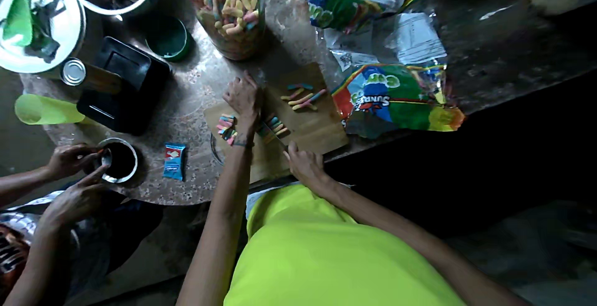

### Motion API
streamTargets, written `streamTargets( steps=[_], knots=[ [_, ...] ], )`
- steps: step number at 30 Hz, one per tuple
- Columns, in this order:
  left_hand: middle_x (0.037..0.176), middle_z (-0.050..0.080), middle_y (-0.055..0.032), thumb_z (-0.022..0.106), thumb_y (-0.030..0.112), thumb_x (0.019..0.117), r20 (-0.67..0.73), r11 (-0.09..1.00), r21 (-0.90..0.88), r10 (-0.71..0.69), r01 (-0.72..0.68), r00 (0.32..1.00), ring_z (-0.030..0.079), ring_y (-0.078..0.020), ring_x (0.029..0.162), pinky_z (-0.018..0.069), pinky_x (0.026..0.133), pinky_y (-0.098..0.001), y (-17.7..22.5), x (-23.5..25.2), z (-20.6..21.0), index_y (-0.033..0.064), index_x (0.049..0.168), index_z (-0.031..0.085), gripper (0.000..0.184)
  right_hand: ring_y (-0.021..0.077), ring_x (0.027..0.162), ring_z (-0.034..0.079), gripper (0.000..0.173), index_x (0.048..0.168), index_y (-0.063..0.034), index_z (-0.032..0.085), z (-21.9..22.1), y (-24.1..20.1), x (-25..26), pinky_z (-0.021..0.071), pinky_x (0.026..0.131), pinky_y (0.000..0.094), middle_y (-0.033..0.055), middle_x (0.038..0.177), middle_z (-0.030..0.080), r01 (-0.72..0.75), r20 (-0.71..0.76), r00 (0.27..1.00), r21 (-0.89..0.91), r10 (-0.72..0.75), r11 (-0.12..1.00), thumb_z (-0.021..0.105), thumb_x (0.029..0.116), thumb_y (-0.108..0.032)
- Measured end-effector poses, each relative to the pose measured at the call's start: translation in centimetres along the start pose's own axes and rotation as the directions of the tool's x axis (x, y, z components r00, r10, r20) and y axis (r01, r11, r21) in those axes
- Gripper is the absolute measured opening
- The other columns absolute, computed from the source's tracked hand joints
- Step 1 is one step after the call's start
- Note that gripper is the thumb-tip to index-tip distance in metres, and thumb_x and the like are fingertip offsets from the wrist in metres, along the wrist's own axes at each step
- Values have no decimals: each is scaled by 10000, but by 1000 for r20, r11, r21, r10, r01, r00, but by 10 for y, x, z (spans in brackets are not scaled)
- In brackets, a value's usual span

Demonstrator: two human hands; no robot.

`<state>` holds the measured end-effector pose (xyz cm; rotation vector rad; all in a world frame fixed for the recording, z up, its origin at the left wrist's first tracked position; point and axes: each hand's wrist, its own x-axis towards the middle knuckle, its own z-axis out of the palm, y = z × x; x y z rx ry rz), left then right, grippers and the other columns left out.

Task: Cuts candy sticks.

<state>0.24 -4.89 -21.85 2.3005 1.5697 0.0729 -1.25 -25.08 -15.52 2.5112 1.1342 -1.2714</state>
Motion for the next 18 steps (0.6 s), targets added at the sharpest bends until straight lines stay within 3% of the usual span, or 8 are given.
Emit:
streamTargets(
  steps=[3, 6, 8, 11, 13, 16, 17, 18],
  knots=[
    [1241, 699, -148, 183, 342, 1118, 15, 1000, 18, -11, 11, 1000, 612, -314, 1252, 291, 1090, -651, -4, 4, -2, 79, 1229, 695, 586, 458, 1074, 687, 448, 1442, 12, 454, 4, -9, 8, 515, 898, 585, 273, 1068, 706, -13, -24, 1000, -13, 12, 1000, 338, 1138, -296],
    [1200, 715, -135, 172, 347, 1114, 43, 999, 48, -15, 13, 999, 624, -304, 1230, 281, 1091, -652, 1, 8, -2, 73, 1184, 700, 600, 457, 1017, 703, 452, 1424, -2, 474, 8, -1, 8, 529, 847, 586, 257, 1015, 716, 11, -76, 997, -25, -12, 1000, 351, 1132, -323],
    [1253, 697, -151, 186, 378, 1117, 99, 998, 62, -5, -2, 995, 606, -328, 1260, 284, 1086, -668, 0, 7, -7, 71, 1201, 696, 601, 469, 1050, 691, 467, 1436, 7, 460, 11, 8, 0, 518, 888, 598, 274, 1042, 708, 24, -54, 998, -21, -25, 999, 336, 1136, -329],
    [1412, 577, -224, 382, 277, 1096, 164, 994, -57, 102, -94, 981, 507, -413, 1357, 301, 1101, -689, -12, -32, -51, 24, 1331, 617, 417, 469, 1089, 676, 466, 1489, 17, 424, 9, 12, -2, 502, 913, 598, 286, 1092, 699, 11, -33, 999, -27, -12, 1000, 349, 1134, -276],
    [1398, 565, -243, 495, 134, 1039, 99, 961, -117, 262, -250, 960, 529, -429, 1312, 364, 1089, -647, -38, -83, -71, 6, 1351, 559, 343, 466, 1100, 673, 458, 1511, 10, 399, 4, 9, -1, 505, 914, 594, 282, 1105, 697, 0, 1, 1000, -38, 0, 999, 352, 1129, -238],
    [1302, 641, -236, 631, 123, 982, 45, 925, -188, 344, -330, 938, 575, -434, 1266, 288, 1130, -685, -61, -123, -48, -25, 1274, 629, 327, 480, 1087, 677, 496, 1465, 11, 444, 2, 11, 0, 510, 902, 610, 286, 1078, 701, 21, -3, 1000, -39, -21, 999, 335, 1135, -342],
    [1347, 634, -221, 679, 147, 961, 41, 908, -231, 367, -348, 929, 558, -420, 1310, 290, 1141, -679, -65, -128, -34, -24, 1279, 646, 362, 479, 1080, 680, 504, 1460, 11, 451, 2, 13, 0, 510, 897, 612, 284, 1069, 704, 30, -9, 1000, -42, -30, 999, 334, 1134, -356],
    [1396, 617, -205, 722, 177, 943, 46, 894, -265, 387, -362, 921, 545, -399, 1346, 359, 1136, -640, -67, -131, -24, -18, 1308, 648, 421, 477, 1088, 676, 509, 1462, 11, 448, 0, 14, -1, 506, 904, 615, 285, 1079, 700, 32, 0, 999, -41, -32, 999, 331, 1134, -361]
  ],
)
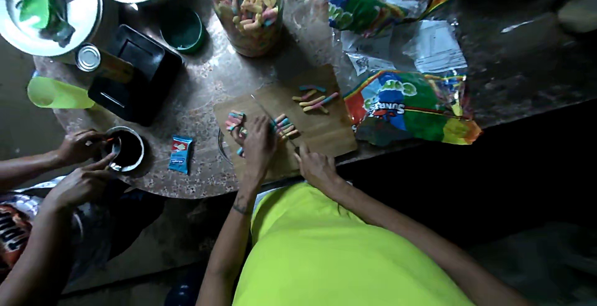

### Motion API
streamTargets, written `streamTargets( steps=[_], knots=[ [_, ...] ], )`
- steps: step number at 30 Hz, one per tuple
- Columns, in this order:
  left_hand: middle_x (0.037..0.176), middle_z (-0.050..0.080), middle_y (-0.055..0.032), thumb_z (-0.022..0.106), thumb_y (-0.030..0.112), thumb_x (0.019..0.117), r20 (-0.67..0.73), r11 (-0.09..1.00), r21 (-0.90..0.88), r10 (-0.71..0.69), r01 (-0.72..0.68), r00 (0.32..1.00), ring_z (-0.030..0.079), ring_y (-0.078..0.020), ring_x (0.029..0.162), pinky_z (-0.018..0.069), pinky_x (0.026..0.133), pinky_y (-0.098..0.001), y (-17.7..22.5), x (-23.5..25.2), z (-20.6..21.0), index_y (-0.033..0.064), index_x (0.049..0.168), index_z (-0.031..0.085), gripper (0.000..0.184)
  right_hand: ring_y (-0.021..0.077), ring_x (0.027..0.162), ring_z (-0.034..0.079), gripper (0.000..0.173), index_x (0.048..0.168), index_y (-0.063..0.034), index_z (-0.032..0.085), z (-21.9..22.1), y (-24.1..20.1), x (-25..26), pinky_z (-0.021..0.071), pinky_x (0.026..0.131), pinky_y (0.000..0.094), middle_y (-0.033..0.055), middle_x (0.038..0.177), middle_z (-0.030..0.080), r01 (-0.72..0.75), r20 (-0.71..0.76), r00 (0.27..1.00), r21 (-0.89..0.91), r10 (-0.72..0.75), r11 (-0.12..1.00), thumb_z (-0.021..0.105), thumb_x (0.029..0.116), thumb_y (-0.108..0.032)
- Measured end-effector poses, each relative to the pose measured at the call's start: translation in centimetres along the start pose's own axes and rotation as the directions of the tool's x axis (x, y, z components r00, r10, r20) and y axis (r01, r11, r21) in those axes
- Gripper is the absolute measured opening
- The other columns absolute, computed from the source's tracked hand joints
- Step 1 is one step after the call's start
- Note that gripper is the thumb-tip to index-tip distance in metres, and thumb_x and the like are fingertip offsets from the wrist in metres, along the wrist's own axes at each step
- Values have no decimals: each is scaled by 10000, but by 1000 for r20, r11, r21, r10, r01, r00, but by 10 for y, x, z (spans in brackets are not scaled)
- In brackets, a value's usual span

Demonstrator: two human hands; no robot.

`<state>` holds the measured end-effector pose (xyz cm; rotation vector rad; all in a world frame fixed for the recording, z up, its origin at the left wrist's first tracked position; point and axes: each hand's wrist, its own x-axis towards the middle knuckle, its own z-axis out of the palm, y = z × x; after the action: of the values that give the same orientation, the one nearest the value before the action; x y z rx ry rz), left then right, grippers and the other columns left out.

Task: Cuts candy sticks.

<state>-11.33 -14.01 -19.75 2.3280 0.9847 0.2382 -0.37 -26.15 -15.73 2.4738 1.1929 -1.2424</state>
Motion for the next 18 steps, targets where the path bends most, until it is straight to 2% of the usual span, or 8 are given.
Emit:
streamTargets(
  steps=[2, 4, 8, 10, 12, 15, 17, 18],
  knots=[
    [1428, 601, -196, 788, 216, 896, 18, 999, -33, 19, -18, 1000, 556, -378, 1348, 441, 1097, -586, -1, 0, 11, -22, 1308, 659, 493, 477, 1107, 668, 511, 1460, 21, 444, -5, 0, -2, 498, 927, 615, 292, 1111, 692, -2, 26, 1000, -3, 2, 1000, 329, 1134, -355],
    [1403, 626, -167, 796, 222, 885, 16, 1000, 3, 10, -10, 1000, 601, -359, 1292, 460, 1059, -597, -1, 1, 17, 4, 1283, 688, 467, 478, 1122, 663, 519, 1470, 28, 435, -8, 0, -3, 494, 939, 614, 298, 1136, 686, -9, 45, 999, -2, 9, 1000, 326, 1135, -354],
    [1276, 685, -126, 785, 245, 900, -10, 999, 33, -27, 27, 1000, 650, -344, 1165, 341, 1053, -714, 0, -1, 25, 68, 1245, 719, 394, 472, 1085, 673, 508, 1402, 39, 492, -3, 16, 8, 508, 914, 620, 290, 1106, 687, 36, 16, 999, 109, -38, 993, 371, 1124, -369],
    [1209, 696, -128, 787, 286, 898, -13, 998, 46, -30, 31, 999, 662, -341, 1120, 332, 1044, -731, 0, -2, 24, 80, 1240, 722, 404, 466, 1057, 680, 507, 1370, 41, 514, 2, 22, 12, 512, 897, 620, 280, 1077, 691, 54, -3, 999, 149, -55, 987, 382, 1120, -380],
    [1140, 700, -137, 774, 292, 910, -28, 997, 77, -24, 26, 999, 666, -340, 1081, 333, 1041, -719, 1, -5, 23, 87, 1223, 728, 378, 477, 1066, 678, 508, 1397, 37, 503, 3, 17, 9, 507, 900, 628, 286, 1076, 695, 34, -8, 999, 92, -33, 995, 372, 1123, -371],
    [1048, 693, -130, 784, 259, 894, -83, 994, 103, -15, 24, 996, 672, -329, 1014, 362, 1015, -702, 1, -8, 28, 81, 1160, 748, 321, 472, 1043, 694, 462, 1470, 27, 443, 7, -6, 3, 521, 872, 583, 284, 1057, 707, -43, -11, 999, -145, 42, 989, 340, 1135, -274],
    [1051, 691, -133, 798, 231, 876, -105, 995, 95, -21, 31, 994, 669, -340, 1023, 403, 977, -695, -1, -11, 32, 66, 1114, 747, 295, 461, 1018, 707, 432, 1473, 32, 446, 13, -11, 4, 538, 844, 560, 278, 1052, 712, -62, -25, 998, -206, 58, 977, 349, 1128, -211],
    [1062, 694, -132, 796, 240, 878, -116, 995, 94, -26, 37, 993, 669, -339, 1035, 419, 968, -684, -1, -13, 34, 68, 1114, 744, 296, 464, 1024, 703, 437, 1469, 35, 446, 13, -10, 5, 535, 850, 564, 281, 1053, 709, -53, -19, 999, -188, 51, 981, 341, 1132, -224]
  ],
)
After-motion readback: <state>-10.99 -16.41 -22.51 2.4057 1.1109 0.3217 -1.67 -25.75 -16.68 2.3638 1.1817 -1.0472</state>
